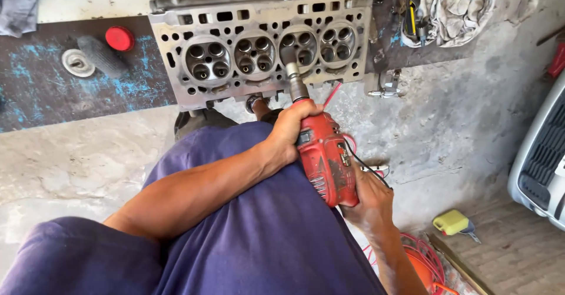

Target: Cleaning and lapping valve seats on an engine cylinder head using a brush and a power tool

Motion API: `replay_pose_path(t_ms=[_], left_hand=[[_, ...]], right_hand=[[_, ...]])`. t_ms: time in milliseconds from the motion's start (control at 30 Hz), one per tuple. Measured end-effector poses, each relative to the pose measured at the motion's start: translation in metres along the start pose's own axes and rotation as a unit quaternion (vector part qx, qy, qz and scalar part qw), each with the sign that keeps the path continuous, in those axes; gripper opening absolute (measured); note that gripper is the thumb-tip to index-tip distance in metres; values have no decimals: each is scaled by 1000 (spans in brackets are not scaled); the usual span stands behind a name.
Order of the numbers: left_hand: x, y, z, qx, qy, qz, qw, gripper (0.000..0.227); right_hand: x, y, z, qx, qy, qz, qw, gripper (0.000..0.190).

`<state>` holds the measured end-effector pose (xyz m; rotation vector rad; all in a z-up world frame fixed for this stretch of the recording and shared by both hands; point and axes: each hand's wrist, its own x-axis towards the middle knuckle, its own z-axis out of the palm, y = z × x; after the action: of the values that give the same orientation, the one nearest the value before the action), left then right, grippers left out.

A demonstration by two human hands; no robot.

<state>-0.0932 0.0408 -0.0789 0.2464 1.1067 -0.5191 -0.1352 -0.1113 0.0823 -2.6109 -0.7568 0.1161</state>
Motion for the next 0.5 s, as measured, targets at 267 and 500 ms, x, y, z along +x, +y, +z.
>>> replay_pose_path(t_ms=[267,500], left_hand=[[15,-10,-2,-19,-14,7,1000,48],[-17,4,34,-22,-38,10,999,45]], right_hand=[[-10,14,3,-26,-13,-7,1000,43],[-8,22,-24,-28,-36,24,999,60]])
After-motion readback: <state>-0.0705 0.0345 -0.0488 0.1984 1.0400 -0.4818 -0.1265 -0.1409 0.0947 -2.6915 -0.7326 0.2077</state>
